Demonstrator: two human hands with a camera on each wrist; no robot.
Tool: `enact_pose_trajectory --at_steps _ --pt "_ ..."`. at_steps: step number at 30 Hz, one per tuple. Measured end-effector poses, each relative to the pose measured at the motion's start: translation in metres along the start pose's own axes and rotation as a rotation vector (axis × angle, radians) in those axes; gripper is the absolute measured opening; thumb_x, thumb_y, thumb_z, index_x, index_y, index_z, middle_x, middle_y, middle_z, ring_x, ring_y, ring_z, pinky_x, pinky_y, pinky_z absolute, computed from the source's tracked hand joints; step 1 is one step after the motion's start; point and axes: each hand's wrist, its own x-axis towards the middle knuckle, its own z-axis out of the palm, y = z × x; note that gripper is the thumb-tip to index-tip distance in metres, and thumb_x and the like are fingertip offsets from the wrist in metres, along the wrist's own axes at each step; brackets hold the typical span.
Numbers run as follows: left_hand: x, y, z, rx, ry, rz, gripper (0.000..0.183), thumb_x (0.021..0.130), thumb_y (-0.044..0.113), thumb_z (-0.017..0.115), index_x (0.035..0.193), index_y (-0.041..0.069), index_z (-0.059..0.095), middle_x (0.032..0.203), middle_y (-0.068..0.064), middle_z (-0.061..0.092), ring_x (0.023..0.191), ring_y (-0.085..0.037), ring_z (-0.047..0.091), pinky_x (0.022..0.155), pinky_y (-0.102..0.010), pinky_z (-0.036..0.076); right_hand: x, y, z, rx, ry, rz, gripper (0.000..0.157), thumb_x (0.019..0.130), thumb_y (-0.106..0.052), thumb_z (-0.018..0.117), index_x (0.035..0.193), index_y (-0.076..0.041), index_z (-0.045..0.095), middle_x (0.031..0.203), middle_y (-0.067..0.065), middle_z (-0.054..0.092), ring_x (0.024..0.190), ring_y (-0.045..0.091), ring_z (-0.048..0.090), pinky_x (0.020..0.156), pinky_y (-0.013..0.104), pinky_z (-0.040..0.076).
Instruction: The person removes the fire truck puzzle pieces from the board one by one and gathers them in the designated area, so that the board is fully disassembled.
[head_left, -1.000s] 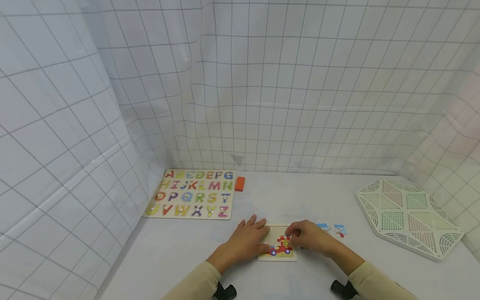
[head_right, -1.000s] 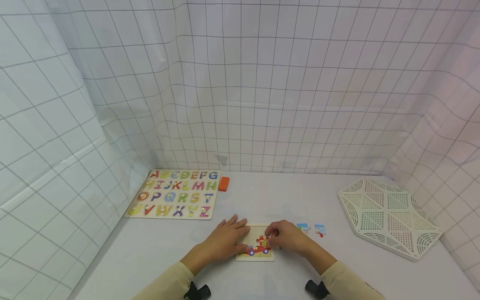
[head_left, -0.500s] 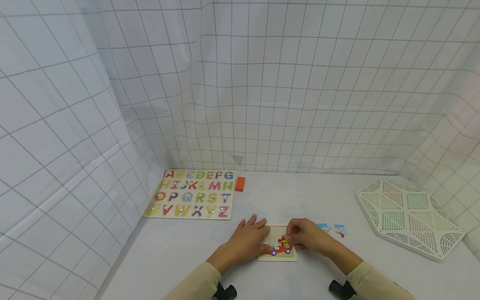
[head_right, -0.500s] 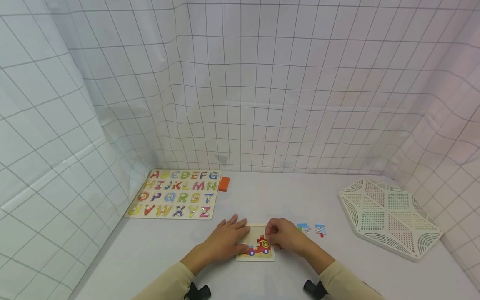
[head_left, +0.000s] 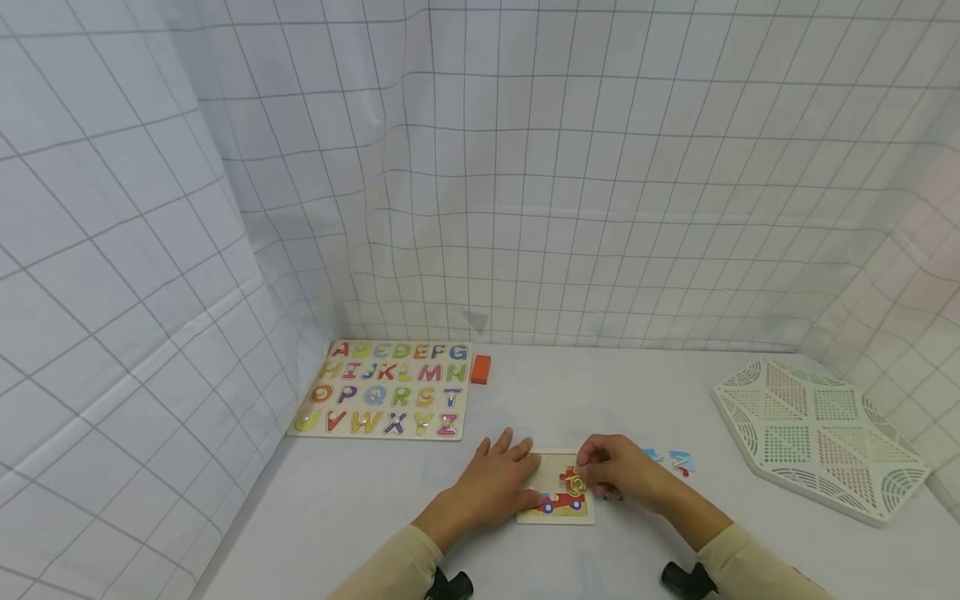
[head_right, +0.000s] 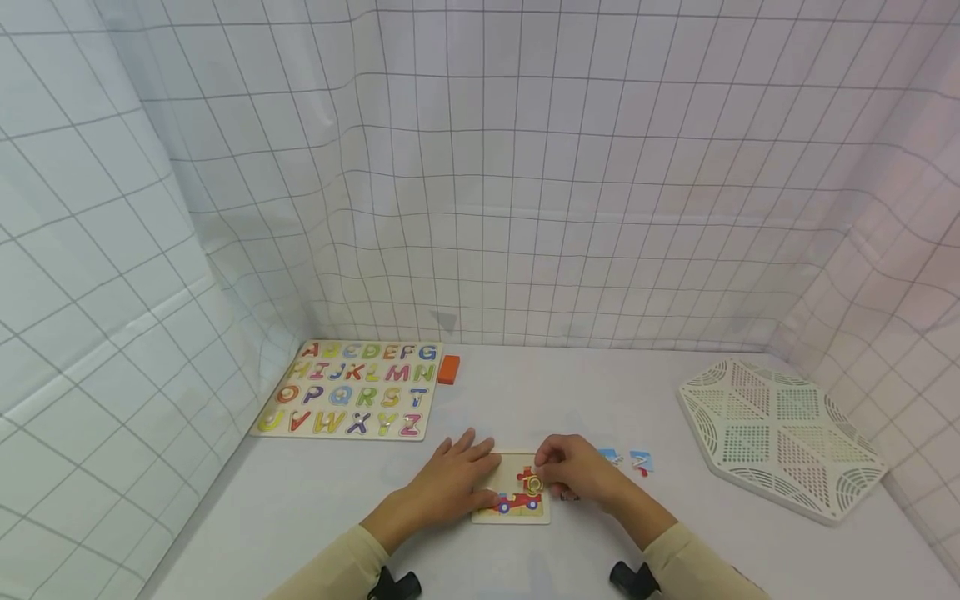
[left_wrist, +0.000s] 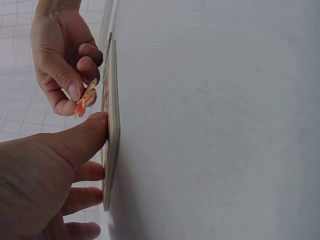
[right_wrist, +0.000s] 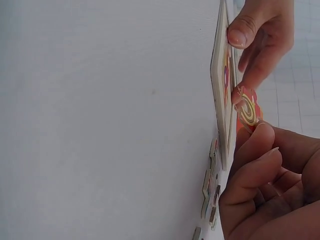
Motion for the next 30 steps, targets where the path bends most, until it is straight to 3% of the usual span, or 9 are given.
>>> enact_pose_trajectory --at_steps 7,15,21,25,30 --pt "0.0 -0.002 0.001 0.026 -0.016 0.017 0.055 0.097 0.051 0.064 0.143 0.02 0.059 0.156 -0.001 0.048 0.15 -0.036 0.034 0.115 -0.062 0.033 -0.01 0.007 -0.018 -0.006 0.062 0.041 0.018 0.097 -0.015 0.068 0.105 -0.001 0.062 0.078 0.005 0.06 0.061 0.015 0.053 0.05 0.025 0.042" --pt "-0.005 -0.004 -0.002 -0.008 -0.049 0.024 0.058 0.1 0.055 0.057 0.148 0.023 0.053 0.16 -0.001 0.043 0.153 -0.036 0.029 0.117 -0.062 0.029 -0.04 0.027 -0.068 0.064 0.099 0.077 0.032 0.098 -0.022 0.068 0.115 0.004 0.062 0.088 0.002 0.063 0.065 0.011 0.052 0.053 0.023 0.043" --pt "-0.011 -0.006 -0.001 -0.044 -0.063 0.036 0.061 0.098 0.056 0.06 0.15 0.028 0.052 0.162 -0.001 0.04 0.154 -0.035 0.026 0.119 -0.062 0.027 -0.064 0.042 -0.099 0.067 0.161 0.14 0.036 0.097 -0.023 0.069 0.119 0.004 0.062 0.085 0.0 0.06 0.066 0.008 0.053 0.054 0.021 0.044" --pt "-0.014 -0.006 -0.004 -0.052 -0.058 0.05 0.06 0.096 0.057 0.061 0.149 0.028 0.053 0.161 -0.002 0.041 0.153 -0.036 0.027 0.118 -0.062 0.027 -0.073 0.048 -0.106 0.032 0.201 0.187 0.034 0.095 -0.025 0.072 0.115 0.002 0.064 0.087 0.0 0.063 0.065 0.008 0.053 0.054 0.02 0.045" --pt "-0.014 -0.006 -0.004 -0.064 -0.053 0.067 0.06 0.097 0.057 0.06 0.149 0.028 0.053 0.162 -0.002 0.041 0.153 -0.036 0.027 0.119 -0.062 0.027 -0.076 0.051 -0.109 -0.017 0.174 0.199 0.032 0.094 -0.026 0.074 0.11 0.0 0.068 0.085 -0.002 0.064 0.065 0.007 0.052 0.053 0.02 0.044"
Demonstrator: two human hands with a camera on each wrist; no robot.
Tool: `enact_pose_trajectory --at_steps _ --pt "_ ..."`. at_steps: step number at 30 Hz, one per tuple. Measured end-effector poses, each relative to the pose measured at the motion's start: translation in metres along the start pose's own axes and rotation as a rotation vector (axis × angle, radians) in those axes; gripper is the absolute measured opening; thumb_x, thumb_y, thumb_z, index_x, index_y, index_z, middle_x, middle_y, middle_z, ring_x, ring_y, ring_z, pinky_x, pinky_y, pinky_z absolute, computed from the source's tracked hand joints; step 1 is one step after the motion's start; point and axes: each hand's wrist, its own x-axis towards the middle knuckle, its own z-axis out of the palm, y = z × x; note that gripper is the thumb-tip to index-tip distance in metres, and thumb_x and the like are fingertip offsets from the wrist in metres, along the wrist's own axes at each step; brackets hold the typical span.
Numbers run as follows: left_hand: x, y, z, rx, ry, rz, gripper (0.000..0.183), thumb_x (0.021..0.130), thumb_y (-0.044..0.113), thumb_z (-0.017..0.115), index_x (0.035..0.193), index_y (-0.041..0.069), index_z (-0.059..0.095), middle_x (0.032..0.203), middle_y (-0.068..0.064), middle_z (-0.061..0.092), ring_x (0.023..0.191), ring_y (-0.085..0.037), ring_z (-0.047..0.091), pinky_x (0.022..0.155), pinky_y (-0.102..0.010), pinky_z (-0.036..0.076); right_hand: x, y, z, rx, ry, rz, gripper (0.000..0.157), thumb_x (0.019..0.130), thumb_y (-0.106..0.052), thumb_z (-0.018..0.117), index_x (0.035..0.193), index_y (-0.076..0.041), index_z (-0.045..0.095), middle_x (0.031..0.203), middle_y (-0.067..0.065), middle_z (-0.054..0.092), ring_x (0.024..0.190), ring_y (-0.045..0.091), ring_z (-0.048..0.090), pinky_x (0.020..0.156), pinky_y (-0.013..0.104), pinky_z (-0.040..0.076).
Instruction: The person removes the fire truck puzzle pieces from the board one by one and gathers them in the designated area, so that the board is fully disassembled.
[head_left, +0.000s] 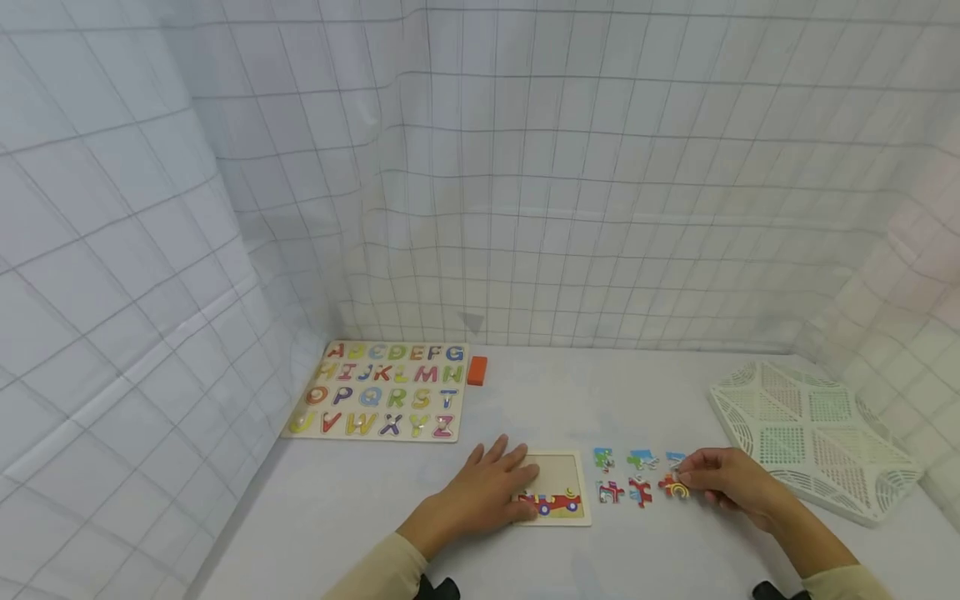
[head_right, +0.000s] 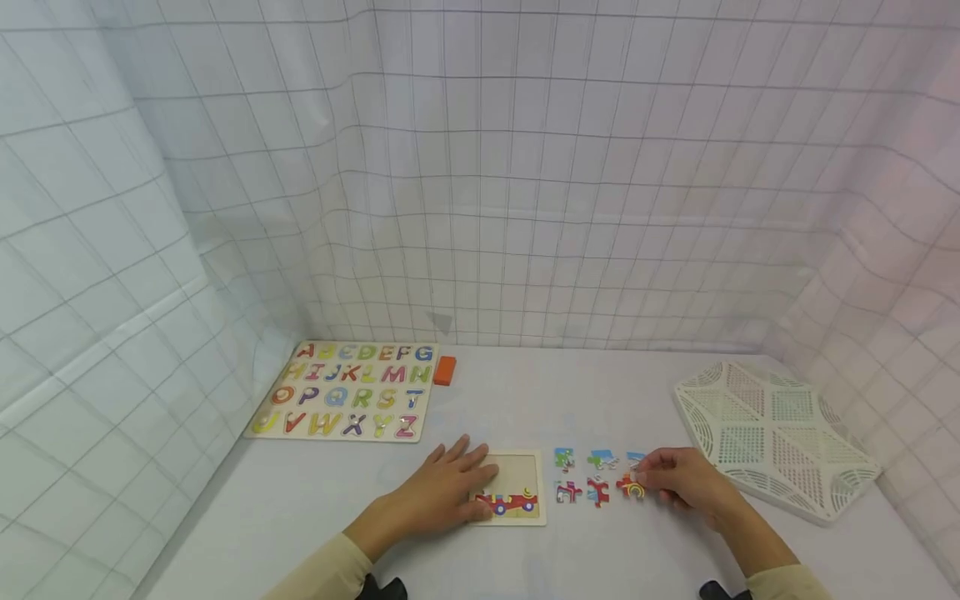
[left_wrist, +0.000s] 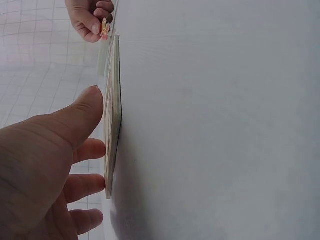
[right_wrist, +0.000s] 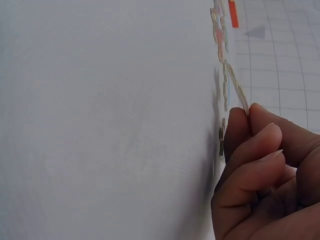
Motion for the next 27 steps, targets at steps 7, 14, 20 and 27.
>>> enact_pose_trajectory --at_steps 7,14,20,27 --pt "0.002 -0.004 0.002 0.004 0.007 0.016 0.06 0.098 0.058 0.058 0.149 0.028 0.053 0.162 -0.003 0.041 0.153 -0.037 0.026 0.118 -0.063 0.027 0.003 0.001 0.002 -0.06 0.003 -0.004 0.03 0.094 -0.027 0.074 0.11 -0.001 0.07 0.078 -0.001 0.059 0.062 0.009 0.051 0.051 0.022 0.042" --pt "0.001 -0.005 0.003 -0.008 -0.009 0.002 0.061 0.097 0.059 0.058 0.15 0.029 0.052 0.163 -0.001 0.039 0.154 -0.035 0.024 0.12 -0.062 0.025 0.003 -0.001 0.007 -0.107 0.051 0.007 0.024 0.092 -0.023 0.075 0.105 -0.003 0.071 0.073 -0.001 0.058 0.057 0.009 0.049 0.048 0.022 0.039" --pt "0.0 -0.005 0.002 -0.009 -0.005 -0.001 0.061 0.097 0.059 0.059 0.15 0.029 0.053 0.162 -0.002 0.039 0.154 -0.036 0.025 0.12 -0.062 0.025 0.001 -0.005 0.01 -0.156 0.113 0.022 0.019 0.091 -0.02 0.076 0.101 -0.004 0.073 0.076 0.002 0.06 0.057 0.013 0.048 0.048 0.023 0.036" --pt "-0.002 -0.006 0.001 0.001 -0.004 -0.009 0.062 0.096 0.059 0.06 0.15 0.028 0.053 0.162 -0.002 0.039 0.154 -0.035 0.025 0.12 -0.061 0.025 0.002 -0.013 0.015 -0.16 0.125 0.023 0.023 0.091 -0.022 0.076 0.105 -0.004 0.071 0.075 0.002 0.058 0.058 0.015 0.047 0.048 0.024 0.036"
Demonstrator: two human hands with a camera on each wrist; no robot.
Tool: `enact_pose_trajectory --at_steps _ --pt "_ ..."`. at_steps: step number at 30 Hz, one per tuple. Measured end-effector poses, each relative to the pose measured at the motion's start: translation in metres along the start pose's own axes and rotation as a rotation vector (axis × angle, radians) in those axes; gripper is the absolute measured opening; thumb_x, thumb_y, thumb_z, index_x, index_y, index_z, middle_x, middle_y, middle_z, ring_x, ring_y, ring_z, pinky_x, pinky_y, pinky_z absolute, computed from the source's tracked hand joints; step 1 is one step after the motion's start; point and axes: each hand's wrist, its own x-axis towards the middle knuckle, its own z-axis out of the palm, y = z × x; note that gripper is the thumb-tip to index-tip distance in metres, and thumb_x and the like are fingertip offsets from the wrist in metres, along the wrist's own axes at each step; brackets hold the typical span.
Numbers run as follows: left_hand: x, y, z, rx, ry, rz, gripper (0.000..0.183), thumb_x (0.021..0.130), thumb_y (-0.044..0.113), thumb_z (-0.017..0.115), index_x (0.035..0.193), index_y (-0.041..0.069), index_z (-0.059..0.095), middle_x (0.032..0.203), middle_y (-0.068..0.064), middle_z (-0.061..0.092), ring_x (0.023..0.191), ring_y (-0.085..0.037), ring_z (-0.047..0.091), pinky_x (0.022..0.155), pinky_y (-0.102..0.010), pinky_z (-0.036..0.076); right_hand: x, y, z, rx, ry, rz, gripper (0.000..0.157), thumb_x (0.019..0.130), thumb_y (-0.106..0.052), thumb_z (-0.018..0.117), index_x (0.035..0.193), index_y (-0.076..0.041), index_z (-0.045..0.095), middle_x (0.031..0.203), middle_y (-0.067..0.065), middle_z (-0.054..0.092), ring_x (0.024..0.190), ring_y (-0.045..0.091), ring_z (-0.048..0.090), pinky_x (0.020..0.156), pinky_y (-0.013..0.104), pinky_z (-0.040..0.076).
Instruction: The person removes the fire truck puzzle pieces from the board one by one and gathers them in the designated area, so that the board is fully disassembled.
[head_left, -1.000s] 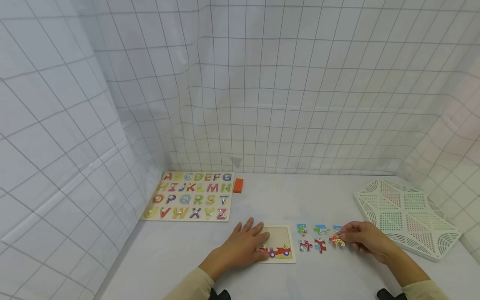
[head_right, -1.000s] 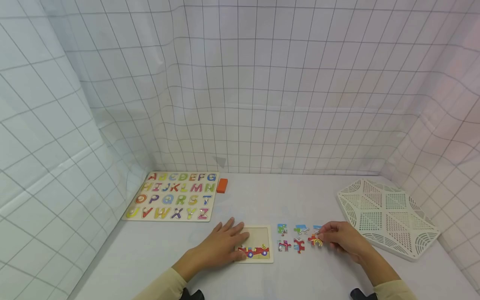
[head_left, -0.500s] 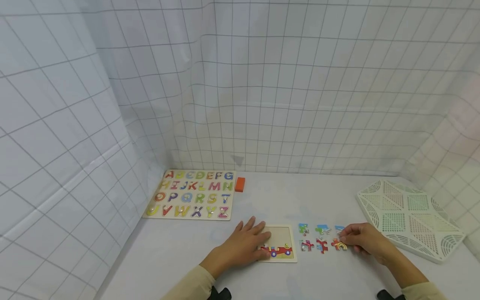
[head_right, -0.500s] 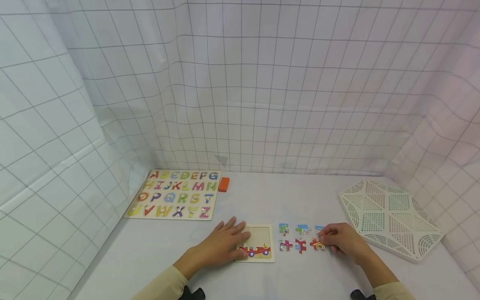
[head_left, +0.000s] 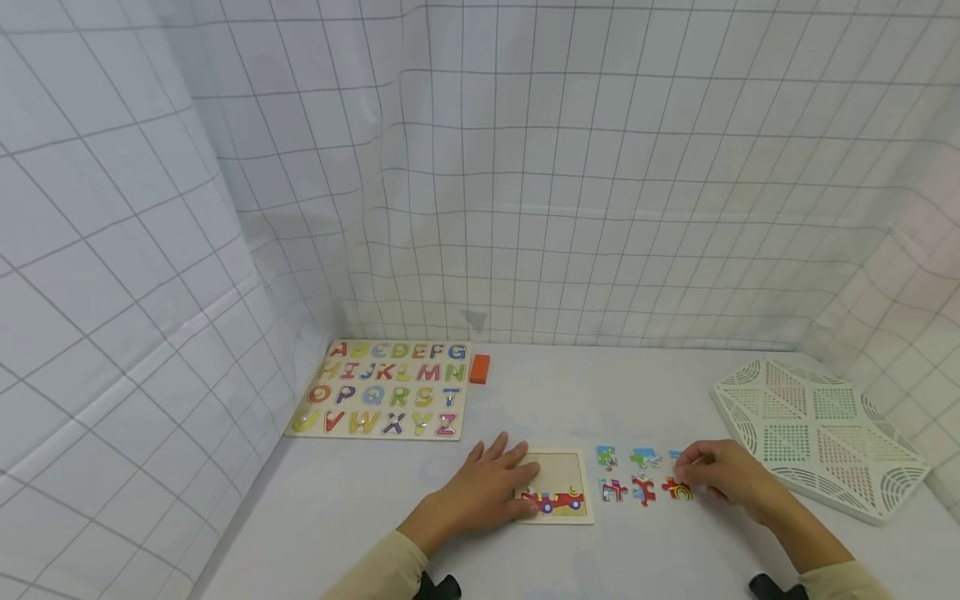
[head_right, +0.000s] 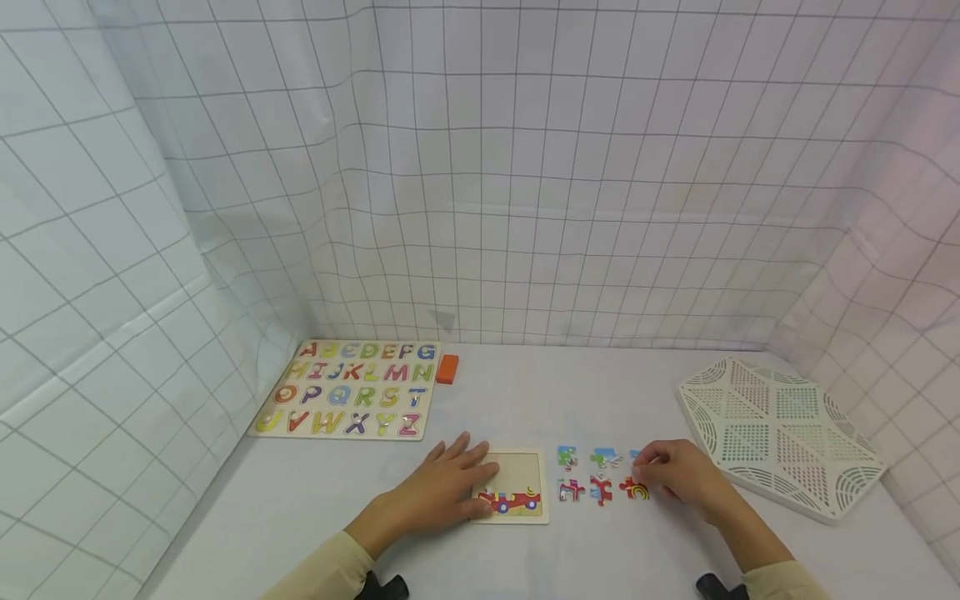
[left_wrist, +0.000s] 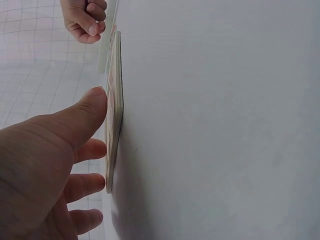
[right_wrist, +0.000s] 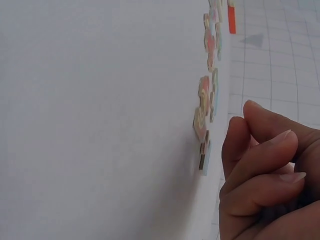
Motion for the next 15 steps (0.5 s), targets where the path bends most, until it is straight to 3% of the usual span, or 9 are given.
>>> enact_pose_trajectory --at_steps 9,15 --pt "-0.001 -0.001 -0.001 -0.002 -0.001 -0.013 0.064 0.095 0.058 0.063 0.15 0.028 0.053 0.162 -0.001 0.041 0.154 -0.034 0.026 0.119 -0.062 0.025 0.009 -0.024 0.012 0.115 -0.13 -0.111 0.032 0.093 -0.02 0.073 0.114 0.003 0.065 0.077 0.005 0.06 0.056 0.011 0.046 0.046 0.021 0.034" --pt "-0.002 -0.002 -0.003 -0.005 0.003 -0.014 0.064 0.094 0.058 0.065 0.149 0.028 0.054 0.162 -0.001 0.041 0.154 -0.034 0.026 0.119 -0.062 0.026 0.017 -0.044 0.029 0.106 -0.134 -0.133 0.031 0.092 -0.019 0.074 0.114 0.002 0.066 0.083 0.006 0.062 0.059 0.014 0.047 0.049 0.023 0.04"
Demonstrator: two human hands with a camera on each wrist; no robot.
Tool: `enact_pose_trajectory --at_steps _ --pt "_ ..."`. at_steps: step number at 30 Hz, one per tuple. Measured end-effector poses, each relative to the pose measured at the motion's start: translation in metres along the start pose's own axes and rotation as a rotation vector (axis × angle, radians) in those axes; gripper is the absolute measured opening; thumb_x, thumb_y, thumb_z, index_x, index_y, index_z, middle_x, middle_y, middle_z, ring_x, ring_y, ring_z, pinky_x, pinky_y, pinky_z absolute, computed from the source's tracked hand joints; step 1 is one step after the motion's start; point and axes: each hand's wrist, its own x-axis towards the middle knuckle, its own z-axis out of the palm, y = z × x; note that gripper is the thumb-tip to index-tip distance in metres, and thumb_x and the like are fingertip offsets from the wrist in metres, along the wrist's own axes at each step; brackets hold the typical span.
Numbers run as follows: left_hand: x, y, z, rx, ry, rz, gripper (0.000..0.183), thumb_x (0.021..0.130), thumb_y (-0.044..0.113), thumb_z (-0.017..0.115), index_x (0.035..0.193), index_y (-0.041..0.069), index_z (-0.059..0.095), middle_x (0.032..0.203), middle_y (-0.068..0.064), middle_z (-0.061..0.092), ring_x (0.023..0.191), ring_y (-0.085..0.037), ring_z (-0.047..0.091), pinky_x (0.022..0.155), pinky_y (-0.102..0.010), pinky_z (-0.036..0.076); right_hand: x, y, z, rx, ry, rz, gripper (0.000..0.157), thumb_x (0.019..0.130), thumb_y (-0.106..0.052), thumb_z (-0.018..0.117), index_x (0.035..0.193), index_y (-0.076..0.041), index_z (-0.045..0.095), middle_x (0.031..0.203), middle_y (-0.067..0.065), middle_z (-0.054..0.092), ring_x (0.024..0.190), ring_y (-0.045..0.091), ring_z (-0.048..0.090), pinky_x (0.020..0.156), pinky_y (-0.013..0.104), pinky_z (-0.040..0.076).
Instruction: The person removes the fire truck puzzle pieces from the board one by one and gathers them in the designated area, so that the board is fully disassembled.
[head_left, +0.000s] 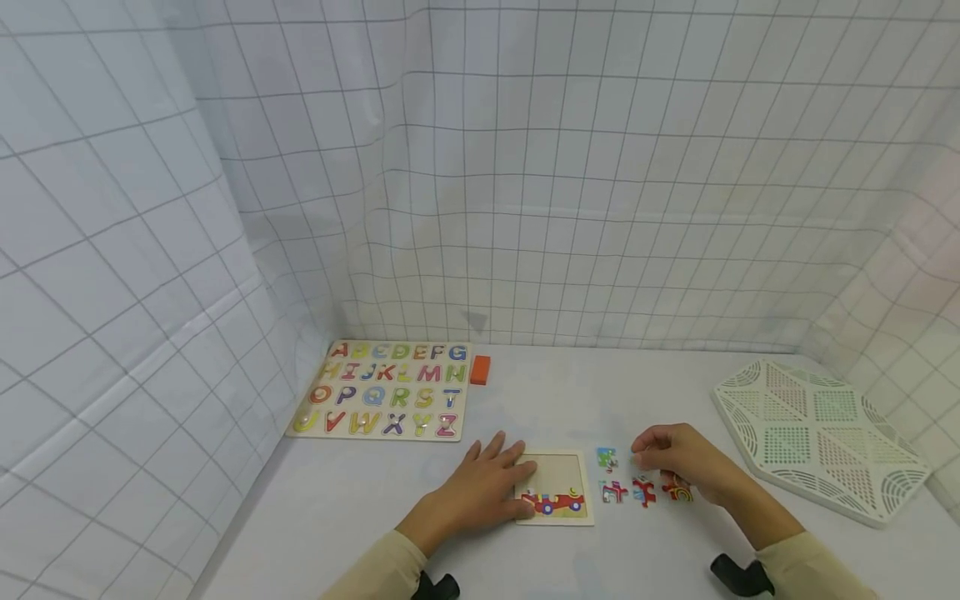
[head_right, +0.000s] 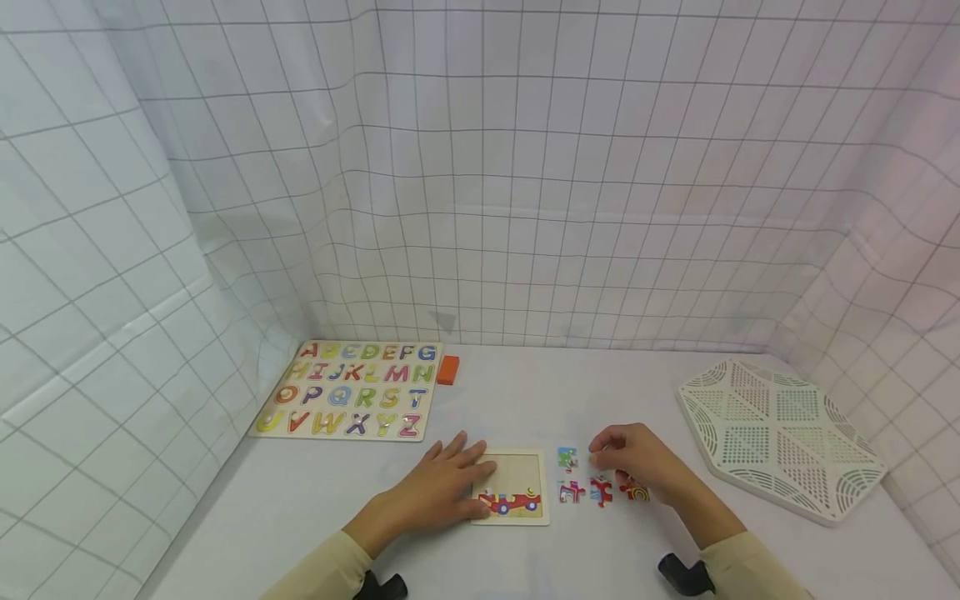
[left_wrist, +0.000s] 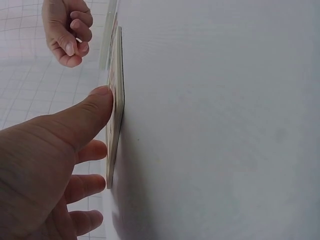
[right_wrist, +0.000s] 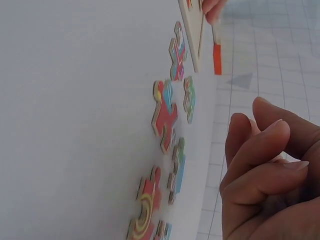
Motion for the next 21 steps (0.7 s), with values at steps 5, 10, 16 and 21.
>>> enact_pose_trajectory --at_steps 5,10,16,21 --pt "-0.001 0.0 -0.001 0.006 0.012 0.009 0.064 0.094 0.057 0.066 0.149 0.028 0.054 0.161 -0.002 0.041 0.154 -0.035 0.026 0.119 -0.063 0.026 0.007 -0.01 0.017 0.01 -0.05 -0.016 0.03 0.092 -0.019 0.074 0.112 0.001 0.067 0.08 0.007 0.061 0.056 0.015 0.047 0.046 0.022 0.037" --pt "0.001 0.001 0.0 0.017 0.02 0.001 0.063 0.094 0.056 0.066 0.149 0.028 0.054 0.161 -0.002 0.041 0.153 -0.036 0.027 0.119 -0.063 0.026 0.013 -0.012 0.037 0.026 -0.113 -0.035 0.024 0.092 -0.017 0.074 0.109 0.0 0.069 0.075 0.003 0.058 0.055 0.013 0.045 0.044 0.021 0.033" --pt "0.006 0.004 0.0 0.031 0.029 -0.013 0.06 0.095 0.057 0.063 0.148 0.028 0.055 0.16 -0.002 0.043 0.153 -0.036 0.029 0.119 -0.061 0.028 0.015 -0.011 0.064 0.037 -0.199 -0.061 0.024 0.09 -0.015 0.076 0.109 -0.001 0.071 0.071 0.0 0.056 0.052 0.013 0.042 0.044 0.023 0.031" --pt "0.009 0.01 -0.002 0.02 0.022 -0.015 0.059 0.096 0.055 0.063 0.149 0.029 0.054 0.161 -0.002 0.042 0.153 -0.036 0.027 0.119 -0.062 0.026 0.013 -0.01 0.071 0.042 -0.235 -0.064 0.032 0.088 -0.013 0.077 0.116 0.0 0.071 0.069 -0.002 0.053 0.049 0.01 0.037 0.045 0.022 0.029"
